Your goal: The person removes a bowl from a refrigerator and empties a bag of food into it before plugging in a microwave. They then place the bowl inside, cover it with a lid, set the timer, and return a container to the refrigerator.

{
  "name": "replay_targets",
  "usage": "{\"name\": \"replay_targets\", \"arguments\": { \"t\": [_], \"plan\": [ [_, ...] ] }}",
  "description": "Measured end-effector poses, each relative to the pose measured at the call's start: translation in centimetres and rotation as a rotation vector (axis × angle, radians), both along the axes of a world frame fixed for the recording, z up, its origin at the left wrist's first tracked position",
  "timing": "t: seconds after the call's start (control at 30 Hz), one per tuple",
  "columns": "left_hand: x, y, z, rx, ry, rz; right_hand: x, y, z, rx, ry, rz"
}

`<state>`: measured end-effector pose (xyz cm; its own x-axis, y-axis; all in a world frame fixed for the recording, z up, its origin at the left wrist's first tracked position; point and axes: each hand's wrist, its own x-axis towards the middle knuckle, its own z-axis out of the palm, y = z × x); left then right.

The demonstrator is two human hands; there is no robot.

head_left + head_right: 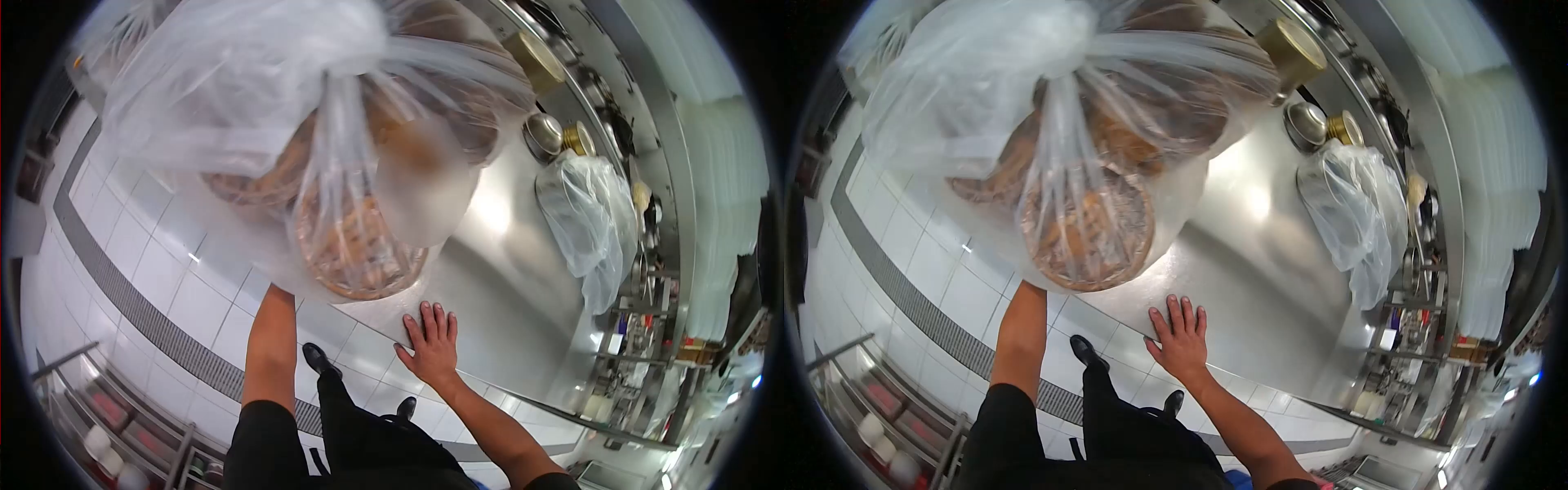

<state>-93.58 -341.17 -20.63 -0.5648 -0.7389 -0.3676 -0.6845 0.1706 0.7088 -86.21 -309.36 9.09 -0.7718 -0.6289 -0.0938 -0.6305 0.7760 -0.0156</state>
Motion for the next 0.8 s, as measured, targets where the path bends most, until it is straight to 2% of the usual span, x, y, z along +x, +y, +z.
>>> {"name": "replay_targets", "arguments": {
  "t": [0.2,0.33,0.37,0.43,0.47,0.57,0.63,0.67,0.7,0.73,0.8],
  "plan": [
    [4.7,-0.7,3.7,0.222,0.159,0.185,0.0,0.4,0.1,-0.036,-0.024,-0.010],
    [13.2,2.5,10.1,0.497,0.254,0.183,0.0,0.5,1.2,-0.137,-0.067,-0.029],
    [15.9,3.6,11.5,0.634,0.287,0.186,0.0,0.9,1.4,-0.156,-0.081,-0.028],
    [21.1,5.3,11.8,0.724,0.230,0.177,0.5,2.1,1.6,-0.380,-0.169,-0.125],
    [23.0,6.5,13.0,0.719,0.178,0.157,1.4,2.8,2.5,-0.511,-0.129,-0.193],
    [29.3,10.2,10.7,0.729,0.120,0.095,6.3,8.5,2.1,-0.669,-0.223,-0.237],
    [32.0,12.8,11.7,0.908,0.184,-0.036,11.2,12.8,1.9,-0.680,-0.344,-0.390],
    [33.0,14.4,10.8,0.889,0.138,-0.056,14.0,15.7,0.4,-0.635,-0.375,-0.447],
    [33.6,16.2,11.0,0.941,0.146,-0.161,16.8,18.9,0.0,-0.674,-0.529,-0.572],
    [33.8,18.3,13.3,0.938,0.120,-0.266,19.2,21.9,0.0,-0.599,-0.624,-0.660],
    [33.3,22.8,13.1,0.959,0.037,-0.397,24.9,29.5,-3.4,-0.484,-0.536,-0.734]
  ]
}}
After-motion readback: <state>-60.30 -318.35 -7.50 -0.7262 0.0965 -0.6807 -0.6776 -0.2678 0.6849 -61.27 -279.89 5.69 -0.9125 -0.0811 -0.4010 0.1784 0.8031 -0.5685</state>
